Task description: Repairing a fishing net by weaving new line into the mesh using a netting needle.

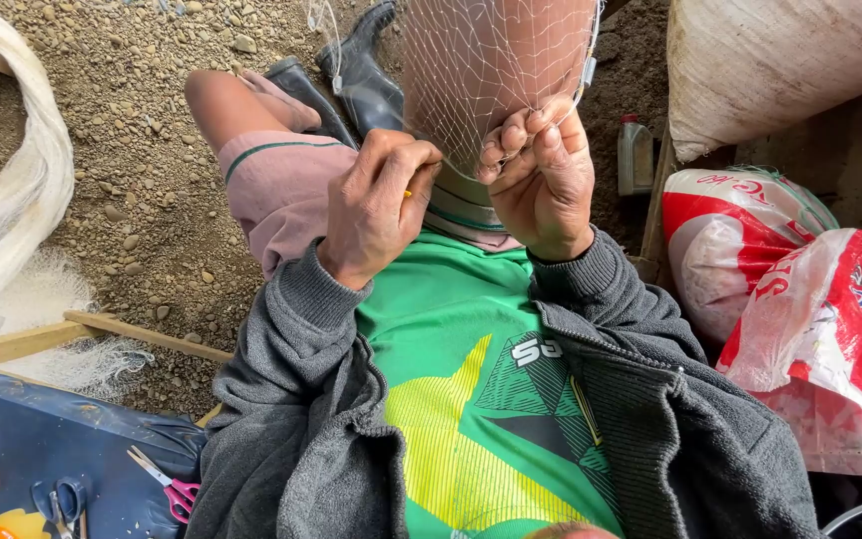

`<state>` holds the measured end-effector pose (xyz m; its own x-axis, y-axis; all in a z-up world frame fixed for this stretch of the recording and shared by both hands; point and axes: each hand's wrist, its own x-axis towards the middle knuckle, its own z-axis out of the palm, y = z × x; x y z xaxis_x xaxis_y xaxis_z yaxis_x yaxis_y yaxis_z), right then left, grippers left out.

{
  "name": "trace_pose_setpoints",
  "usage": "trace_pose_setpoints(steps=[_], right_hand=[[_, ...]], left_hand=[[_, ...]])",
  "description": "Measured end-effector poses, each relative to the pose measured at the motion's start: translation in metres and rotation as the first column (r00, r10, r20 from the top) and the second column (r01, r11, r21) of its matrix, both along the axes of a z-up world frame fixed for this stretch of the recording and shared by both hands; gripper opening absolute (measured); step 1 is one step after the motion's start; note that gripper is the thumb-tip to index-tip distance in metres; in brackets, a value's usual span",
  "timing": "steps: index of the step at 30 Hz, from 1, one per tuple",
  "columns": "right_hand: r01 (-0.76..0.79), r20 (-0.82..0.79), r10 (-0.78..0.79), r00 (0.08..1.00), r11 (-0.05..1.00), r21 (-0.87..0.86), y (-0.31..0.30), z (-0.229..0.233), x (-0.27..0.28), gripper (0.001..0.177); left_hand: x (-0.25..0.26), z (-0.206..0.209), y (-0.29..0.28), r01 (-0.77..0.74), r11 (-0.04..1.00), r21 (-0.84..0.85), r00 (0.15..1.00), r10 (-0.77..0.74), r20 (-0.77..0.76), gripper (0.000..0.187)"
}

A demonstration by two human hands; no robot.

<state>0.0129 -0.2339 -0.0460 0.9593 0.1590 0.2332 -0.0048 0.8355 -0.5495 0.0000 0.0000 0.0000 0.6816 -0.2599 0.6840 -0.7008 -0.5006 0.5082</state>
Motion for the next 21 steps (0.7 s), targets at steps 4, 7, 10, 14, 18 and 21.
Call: trace_pose_setpoints(steps=[4, 7, 10, 14, 18, 21], right_hand=[[-0.026, 0.002, 0.026, 1.0, 0.999, -0.031, -0.002, 0.002, -0.001, 0.013], [0.008, 0.015, -0.007, 1.0, 0.997, -0.072, 0.0, 0.004, 0.001, 0.012], [-0.01, 0.052, 0.013, 0.999, 0.997, -0.073, -0.001, 0.004, 0.002, 0.013], [-0.053, 0.063, 0.055, 0.996, 0.998, -0.032, -0.002, 0.005, 0.003, 0.013], [-0.082, 0.048, 0.083, 0.995, 0.996, -0.018, -0.003, 0.002, 0.003, 0.016], [-0.08, 0.018, 0.08, 0.997, 0.997, -0.021, -0.003, 0.002, 0.003, 0.015]], left_hand=[[-0.006, 0.02, 0.004, 0.005, 1.0, -0.022, 1.0, -0.005, -0.008, 0.006], [-0.008, 0.038, 0.006, 0.08, 0.991, -0.107, 0.996, -0.082, -0.019, 0.007], [-0.007, 0.049, 0.004, 0.074, 0.993, -0.09, 0.997, -0.074, 0.01, 0.01], [-0.004, 0.053, 0.001, 0.074, 0.996, -0.052, 0.996, -0.071, 0.054, 0.015], [-0.003, 0.052, 0.0, 0.097, 0.992, -0.075, 0.995, -0.094, 0.042, 0.016], [-0.003, 0.054, 0.0, 0.089, 0.994, -0.067, 0.996, -0.086, 0.038, 0.015]])
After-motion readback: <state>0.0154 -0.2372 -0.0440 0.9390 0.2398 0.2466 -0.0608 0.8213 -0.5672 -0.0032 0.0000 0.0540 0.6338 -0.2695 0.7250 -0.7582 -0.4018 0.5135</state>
